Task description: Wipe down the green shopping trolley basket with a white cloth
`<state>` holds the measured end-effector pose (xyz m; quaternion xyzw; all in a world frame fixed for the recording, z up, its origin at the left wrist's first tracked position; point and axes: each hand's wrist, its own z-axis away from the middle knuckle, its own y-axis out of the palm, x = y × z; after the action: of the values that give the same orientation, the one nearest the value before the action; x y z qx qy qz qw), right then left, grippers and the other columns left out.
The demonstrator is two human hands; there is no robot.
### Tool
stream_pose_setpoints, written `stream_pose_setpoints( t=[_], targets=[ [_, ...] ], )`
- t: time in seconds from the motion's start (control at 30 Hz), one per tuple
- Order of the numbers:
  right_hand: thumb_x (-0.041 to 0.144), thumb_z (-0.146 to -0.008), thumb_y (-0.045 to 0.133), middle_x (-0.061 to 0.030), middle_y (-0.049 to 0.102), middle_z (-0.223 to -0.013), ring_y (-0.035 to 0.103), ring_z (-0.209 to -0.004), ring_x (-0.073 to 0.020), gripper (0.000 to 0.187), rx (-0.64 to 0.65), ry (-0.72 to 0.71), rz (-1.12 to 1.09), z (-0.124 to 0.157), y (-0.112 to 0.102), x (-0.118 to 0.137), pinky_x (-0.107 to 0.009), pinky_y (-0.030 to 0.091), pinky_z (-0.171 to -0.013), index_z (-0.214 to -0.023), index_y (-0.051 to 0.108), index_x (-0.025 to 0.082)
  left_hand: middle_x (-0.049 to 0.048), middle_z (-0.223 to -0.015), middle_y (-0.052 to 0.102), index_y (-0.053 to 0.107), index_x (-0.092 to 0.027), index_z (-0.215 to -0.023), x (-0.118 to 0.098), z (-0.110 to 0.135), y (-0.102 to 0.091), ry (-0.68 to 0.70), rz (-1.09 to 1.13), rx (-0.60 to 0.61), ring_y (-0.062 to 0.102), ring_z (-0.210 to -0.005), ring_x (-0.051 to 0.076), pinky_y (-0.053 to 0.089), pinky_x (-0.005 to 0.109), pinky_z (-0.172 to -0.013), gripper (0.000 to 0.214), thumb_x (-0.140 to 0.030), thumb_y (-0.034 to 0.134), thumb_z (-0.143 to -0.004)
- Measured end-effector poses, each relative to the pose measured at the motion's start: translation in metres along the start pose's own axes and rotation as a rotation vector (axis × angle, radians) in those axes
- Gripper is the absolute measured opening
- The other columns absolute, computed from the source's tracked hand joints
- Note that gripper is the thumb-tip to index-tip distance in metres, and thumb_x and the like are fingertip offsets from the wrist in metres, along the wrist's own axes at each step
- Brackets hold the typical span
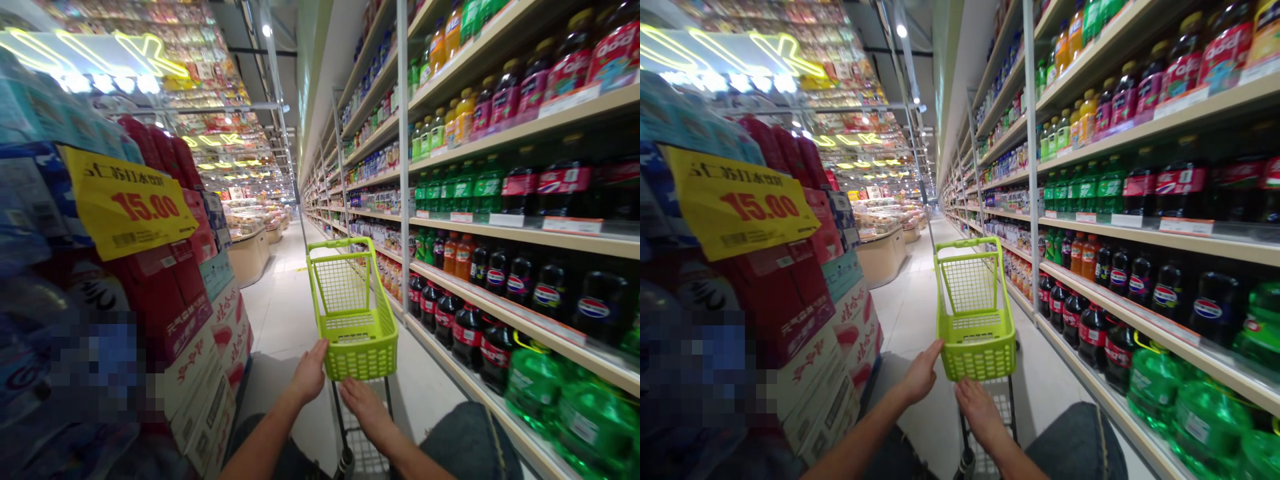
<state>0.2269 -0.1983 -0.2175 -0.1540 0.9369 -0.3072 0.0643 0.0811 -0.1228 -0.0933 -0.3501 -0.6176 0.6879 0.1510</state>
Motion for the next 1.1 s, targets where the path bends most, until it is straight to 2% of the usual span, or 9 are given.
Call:
stream_pose_setpoints(
  t=[0.07,0.2,0.27,0.33,0.4,0.6,0.77,0.97,1.1],
  targets=[
    [0.008,-0.087,0.033,-0.0027,0.059,-0.115,0.053,-0.107,-0.0139,0.045,-0.002,-0.001,0.012,0.004,-0.008,-0.003,-0.027,0.046,-0.088,-0.127,0.040,0.026,0.0034,-0.142,0.026,0.022,-0.015,-0.135,0.000,0.002,0.000,0.003,0.008,-0.014,0.023,-0.129,0.012,0.017,0.030,-0.107,0.081,0.001,0.035,-0.057],
    [0.005,-0.085,0.028,-0.0070,0.046,-0.129,0.036,-0.123,-0.0174,0.050,-0.065,0.069,0.037,-0.017,-0.034,-0.013,-0.039,0.040,-0.095,-0.133,0.031,0.021,0.0039,-0.144,0.020,0.019,-0.014,-0.136,-0.005,0.005,0.006,-0.030,-0.073,-0.041,0.015,-0.132,0.014,0.014,0.037,-0.108,0.079,0.000,0.034,-0.059],
    [0.004,-0.085,0.029,-0.0071,0.050,-0.125,0.040,-0.120,-0.0172,0.051,-0.068,0.058,0.045,-0.016,-0.036,-0.018,-0.038,0.043,-0.092,-0.132,0.032,0.022,0.0025,-0.145,0.016,0.019,-0.016,-0.136,-0.010,0.006,0.012,0.005,-0.138,-0.046,0.011,-0.133,0.014,0.010,0.040,-0.108,0.078,-0.001,0.033,-0.060],
    [0.004,-0.084,0.031,-0.0050,0.058,-0.116,0.050,-0.111,-0.0152,0.051,-0.051,0.008,0.041,-0.005,-0.034,-0.021,-0.032,0.048,-0.086,-0.131,0.034,0.024,0.0014,-0.145,0.015,0.019,-0.017,-0.136,-0.014,0.007,0.019,0.085,-0.180,-0.030,0.009,-0.133,0.013,0.006,0.041,-0.108,0.078,-0.002,0.033,-0.061],
    [0.005,-0.084,0.031,-0.0032,0.060,-0.113,0.053,-0.107,-0.0137,0.051,-0.044,0.004,0.028,0.008,-0.036,-0.023,-0.028,0.049,-0.084,-0.131,0.035,0.026,0.0013,-0.145,0.013,0.019,-0.017,-0.136,-0.018,0.007,0.023,0.138,-0.204,-0.010,0.007,-0.133,0.013,0.005,0.040,-0.108,0.079,-0.003,0.035,-0.059],
    [0.004,-0.082,0.032,-0.0071,0.042,-0.132,0.033,-0.124,-0.0196,0.056,-0.090,0.134,0.034,0.005,-0.063,-0.038,-0.042,0.039,-0.096,-0.135,0.026,0.022,0.0014,-0.145,0.013,0.019,-0.017,-0.136,-0.022,0.006,0.027,0.122,-0.226,-0.017,0.007,-0.133,0.014,0.004,0.043,-0.107,0.079,-0.002,0.033,-0.060],
    [-0.001,-0.079,0.029,-0.0043,0.058,-0.115,0.049,-0.112,-0.0149,0.061,-0.086,0.093,0.102,0.026,-0.058,-0.052,-0.031,0.050,-0.084,-0.134,0.028,0.026,0.0002,-0.145,0.013,0.019,-0.017,-0.136,-0.021,0.003,0.028,0.117,-0.231,-0.016,0.007,-0.133,0.014,0.003,0.045,-0.107,0.081,-0.004,0.034,-0.058],
    [0.001,-0.080,0.031,-0.0066,0.043,-0.131,0.034,-0.124,-0.0193,0.058,-0.139,0.226,0.060,0.005,-0.077,-0.065,-0.044,0.037,-0.098,-0.134,0.028,0.022,0.0011,-0.145,0.013,0.019,-0.016,-0.136,-0.023,0.002,0.026,0.124,-0.256,-0.008,0.007,-0.133,0.016,0.001,0.048,-0.106,0.084,-0.007,0.037,-0.055],
    [-0.002,-0.077,0.028,-0.0063,0.050,-0.125,0.042,-0.119,-0.0172,0.061,-0.146,0.227,0.099,0.033,-0.065,-0.067,-0.037,0.045,-0.091,-0.132,0.032,0.024,0.0009,-0.145,0.011,0.018,-0.016,-0.136,-0.027,0.002,0.026,0.102,-0.276,0.009,0.006,-0.133,0.016,-0.001,0.049,-0.106,0.086,-0.009,0.038,-0.053]
  ],
)
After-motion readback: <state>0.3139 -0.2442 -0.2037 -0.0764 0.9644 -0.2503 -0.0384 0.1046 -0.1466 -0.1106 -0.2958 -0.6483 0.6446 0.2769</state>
